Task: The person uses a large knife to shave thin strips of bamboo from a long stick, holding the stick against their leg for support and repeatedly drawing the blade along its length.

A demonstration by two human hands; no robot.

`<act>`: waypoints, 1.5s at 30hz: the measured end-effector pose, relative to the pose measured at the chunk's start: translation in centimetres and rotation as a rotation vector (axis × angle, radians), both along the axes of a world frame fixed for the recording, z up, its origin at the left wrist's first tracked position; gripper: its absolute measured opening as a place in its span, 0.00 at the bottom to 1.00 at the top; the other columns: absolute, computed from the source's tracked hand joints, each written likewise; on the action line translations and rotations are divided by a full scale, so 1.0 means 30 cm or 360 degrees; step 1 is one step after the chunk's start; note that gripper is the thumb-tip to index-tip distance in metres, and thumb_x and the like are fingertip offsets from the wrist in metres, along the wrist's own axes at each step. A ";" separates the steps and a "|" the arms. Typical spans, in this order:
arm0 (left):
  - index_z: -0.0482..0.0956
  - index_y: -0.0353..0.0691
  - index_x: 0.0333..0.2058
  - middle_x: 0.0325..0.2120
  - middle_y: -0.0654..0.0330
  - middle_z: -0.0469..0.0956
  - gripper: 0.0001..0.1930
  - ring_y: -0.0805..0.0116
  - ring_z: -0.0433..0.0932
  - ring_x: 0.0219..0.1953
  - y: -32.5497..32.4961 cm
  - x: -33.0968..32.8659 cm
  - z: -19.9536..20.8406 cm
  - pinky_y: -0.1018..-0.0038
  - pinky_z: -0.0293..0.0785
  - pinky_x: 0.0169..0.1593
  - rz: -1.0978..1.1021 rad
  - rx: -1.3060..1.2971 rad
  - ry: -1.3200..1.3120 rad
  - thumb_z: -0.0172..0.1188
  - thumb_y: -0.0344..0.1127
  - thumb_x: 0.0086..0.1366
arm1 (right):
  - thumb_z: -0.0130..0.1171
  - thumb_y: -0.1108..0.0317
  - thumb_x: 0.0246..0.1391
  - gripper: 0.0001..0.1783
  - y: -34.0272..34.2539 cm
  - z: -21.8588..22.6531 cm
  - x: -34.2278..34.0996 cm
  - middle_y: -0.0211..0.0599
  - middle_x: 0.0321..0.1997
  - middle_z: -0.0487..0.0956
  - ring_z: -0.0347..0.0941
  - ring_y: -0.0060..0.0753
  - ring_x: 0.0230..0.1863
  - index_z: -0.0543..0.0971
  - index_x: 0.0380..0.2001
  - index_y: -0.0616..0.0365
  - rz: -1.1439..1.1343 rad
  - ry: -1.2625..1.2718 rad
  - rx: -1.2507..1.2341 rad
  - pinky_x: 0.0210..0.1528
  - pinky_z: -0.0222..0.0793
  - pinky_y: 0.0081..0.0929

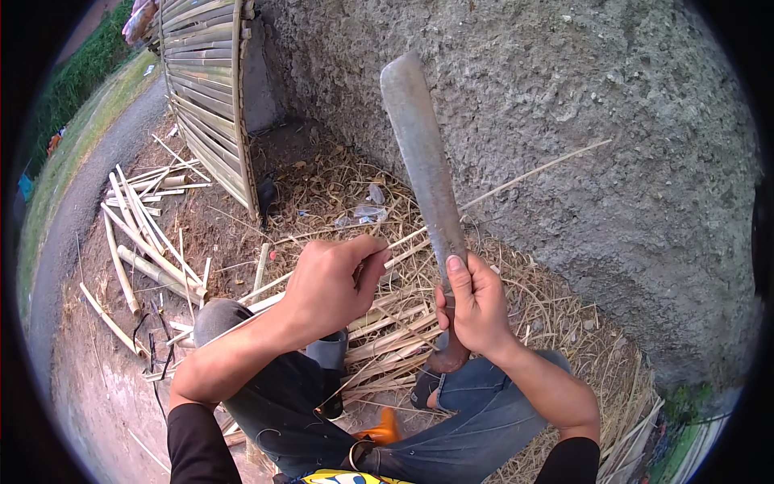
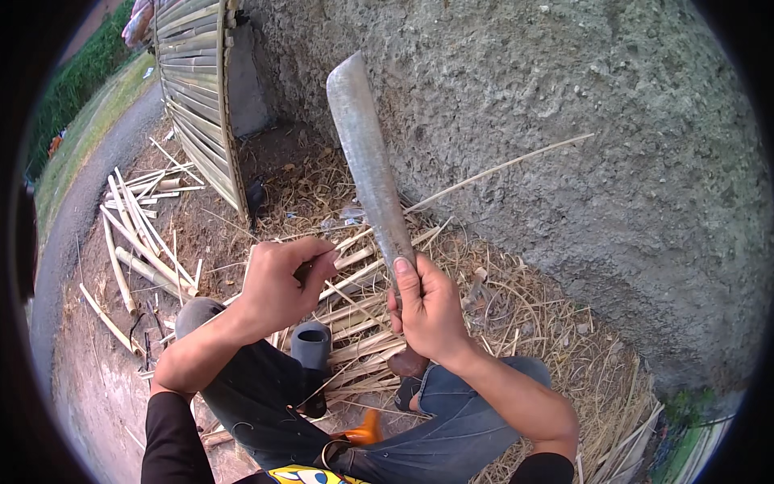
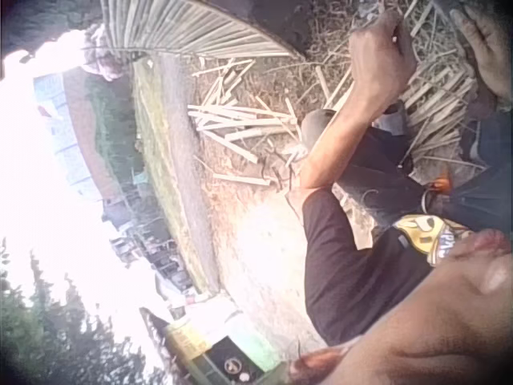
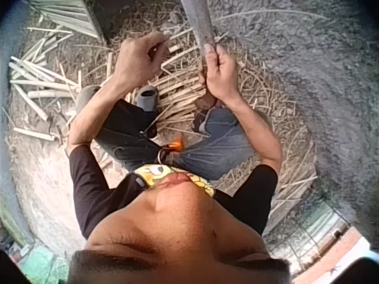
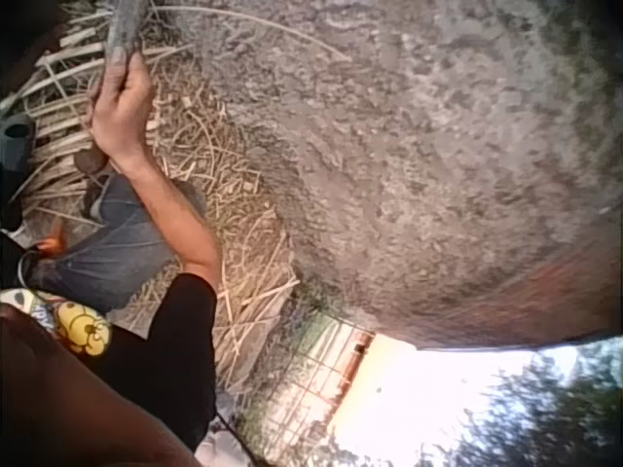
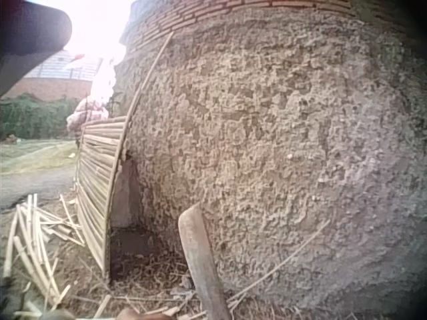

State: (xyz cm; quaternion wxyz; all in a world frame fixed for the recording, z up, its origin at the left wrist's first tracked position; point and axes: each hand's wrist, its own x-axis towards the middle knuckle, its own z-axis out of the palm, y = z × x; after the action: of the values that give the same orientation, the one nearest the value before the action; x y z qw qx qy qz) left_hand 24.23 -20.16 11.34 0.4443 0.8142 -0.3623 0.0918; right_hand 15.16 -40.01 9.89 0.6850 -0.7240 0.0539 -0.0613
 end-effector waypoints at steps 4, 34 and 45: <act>0.82 0.36 0.33 0.18 0.49 0.78 0.03 0.48 0.79 0.19 -0.009 -0.014 0.006 0.61 0.74 0.23 0.0034 0.0046 -0.0147 0.63 0.29 0.63 | 0.43 0.54 0.75 0.18 0.020 -0.024 -0.020 0.30 0.21 0.73 0.69 0.17 0.16 0.69 0.37 0.58 0.0252 0.0013 -0.0227 0.18 0.65 0.18; 0.78 0.29 0.31 0.16 0.53 0.74 0.06 0.65 0.72 0.17 0.031 0.019 0.011 0.69 0.68 0.25 -0.0216 0.0380 0.0370 0.57 0.27 0.64 | 0.69 0.71 0.57 0.12 -0.323 0.011 0.046 0.36 0.38 0.82 0.78 0.22 0.23 0.76 0.40 0.60 -0.0895 -0.0372 -0.0188 0.19 0.71 0.19; 0.77 0.31 0.37 0.15 0.59 0.73 0.08 0.72 0.73 0.18 -0.017 -0.010 -0.038 0.71 0.68 0.25 -0.0587 0.0363 0.0590 0.53 0.31 0.71 | 0.68 0.72 0.56 0.12 -0.288 -0.011 0.046 0.38 0.36 0.82 0.83 0.29 0.31 0.76 0.41 0.63 -0.0778 -0.0356 -0.0078 0.21 0.75 0.18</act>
State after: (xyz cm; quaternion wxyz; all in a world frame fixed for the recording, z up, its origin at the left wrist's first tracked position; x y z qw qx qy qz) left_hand 23.91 -20.65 10.19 0.4178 0.7821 -0.4248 -0.1824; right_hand 16.53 -48.67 9.57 0.6337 -0.6946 0.1496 -0.3058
